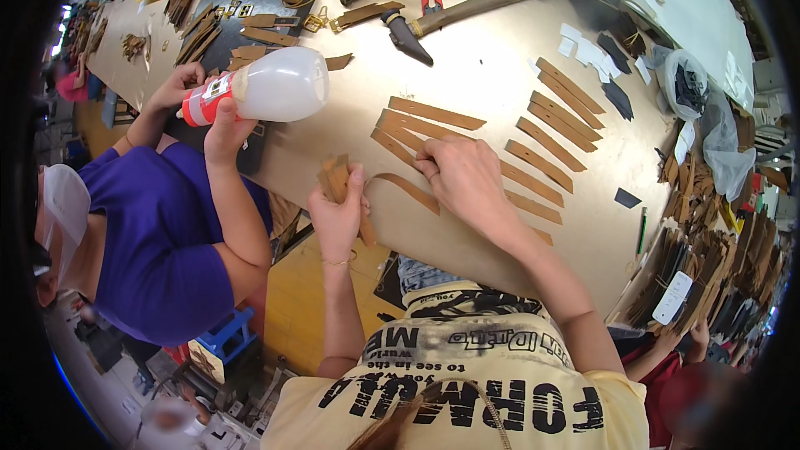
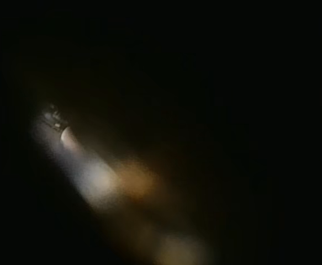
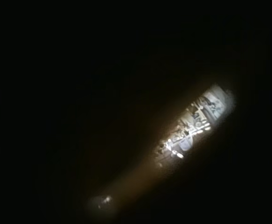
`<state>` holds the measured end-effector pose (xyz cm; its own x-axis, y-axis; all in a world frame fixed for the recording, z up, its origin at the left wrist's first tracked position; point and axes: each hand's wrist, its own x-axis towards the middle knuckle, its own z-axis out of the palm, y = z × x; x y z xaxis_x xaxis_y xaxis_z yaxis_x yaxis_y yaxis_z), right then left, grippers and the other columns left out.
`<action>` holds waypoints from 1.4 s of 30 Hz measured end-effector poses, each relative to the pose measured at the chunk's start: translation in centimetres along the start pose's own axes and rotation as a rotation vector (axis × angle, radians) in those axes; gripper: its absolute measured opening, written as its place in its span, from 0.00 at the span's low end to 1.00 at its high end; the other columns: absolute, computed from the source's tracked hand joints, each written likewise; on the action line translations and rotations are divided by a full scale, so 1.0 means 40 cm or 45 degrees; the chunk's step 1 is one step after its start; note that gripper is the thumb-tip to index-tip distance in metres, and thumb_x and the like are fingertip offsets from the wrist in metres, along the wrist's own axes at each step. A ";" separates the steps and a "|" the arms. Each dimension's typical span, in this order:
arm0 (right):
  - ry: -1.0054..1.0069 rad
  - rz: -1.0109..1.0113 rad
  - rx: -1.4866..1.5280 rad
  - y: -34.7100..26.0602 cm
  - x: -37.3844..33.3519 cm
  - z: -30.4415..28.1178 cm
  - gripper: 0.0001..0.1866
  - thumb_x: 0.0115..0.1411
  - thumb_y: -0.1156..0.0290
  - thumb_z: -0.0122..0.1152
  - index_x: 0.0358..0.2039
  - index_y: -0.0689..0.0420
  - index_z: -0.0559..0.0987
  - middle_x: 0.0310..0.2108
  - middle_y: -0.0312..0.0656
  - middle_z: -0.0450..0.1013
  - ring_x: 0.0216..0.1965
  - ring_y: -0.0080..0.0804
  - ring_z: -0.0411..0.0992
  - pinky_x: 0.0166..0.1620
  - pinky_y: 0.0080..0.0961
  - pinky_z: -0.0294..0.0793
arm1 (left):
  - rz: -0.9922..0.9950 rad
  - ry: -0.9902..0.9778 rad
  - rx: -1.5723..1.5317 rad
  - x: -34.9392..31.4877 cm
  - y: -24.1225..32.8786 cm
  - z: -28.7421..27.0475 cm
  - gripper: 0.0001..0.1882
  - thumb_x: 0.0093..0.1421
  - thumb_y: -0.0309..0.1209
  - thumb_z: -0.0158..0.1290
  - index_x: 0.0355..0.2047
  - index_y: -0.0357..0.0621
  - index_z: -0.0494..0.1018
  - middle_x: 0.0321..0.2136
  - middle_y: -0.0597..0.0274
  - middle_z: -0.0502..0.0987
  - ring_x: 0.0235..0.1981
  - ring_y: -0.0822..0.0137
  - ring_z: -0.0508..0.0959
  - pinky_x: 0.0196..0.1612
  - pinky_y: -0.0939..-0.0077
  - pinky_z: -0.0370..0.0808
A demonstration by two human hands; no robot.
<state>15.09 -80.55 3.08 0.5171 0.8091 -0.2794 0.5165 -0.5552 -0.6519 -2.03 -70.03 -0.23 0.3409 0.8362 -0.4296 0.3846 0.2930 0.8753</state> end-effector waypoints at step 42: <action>0.248 -0.269 -0.217 -0.048 -0.128 0.080 0.29 0.59 0.51 0.63 0.55 0.56 0.74 0.25 0.38 0.72 0.30 0.31 0.68 0.41 0.34 0.61 | 0.690 -0.999 1.197 0.138 0.168 -0.029 0.11 0.57 0.31 0.59 0.33 0.32 0.78 0.29 0.38 0.77 0.33 0.39 0.76 0.38 0.55 0.73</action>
<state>9.28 -83.02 3.51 0.4986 0.8668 0.0003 0.7244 -0.4165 -0.5493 1.43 -62.89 3.55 0.9141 0.1662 -0.3698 0.3775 -0.6818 0.6267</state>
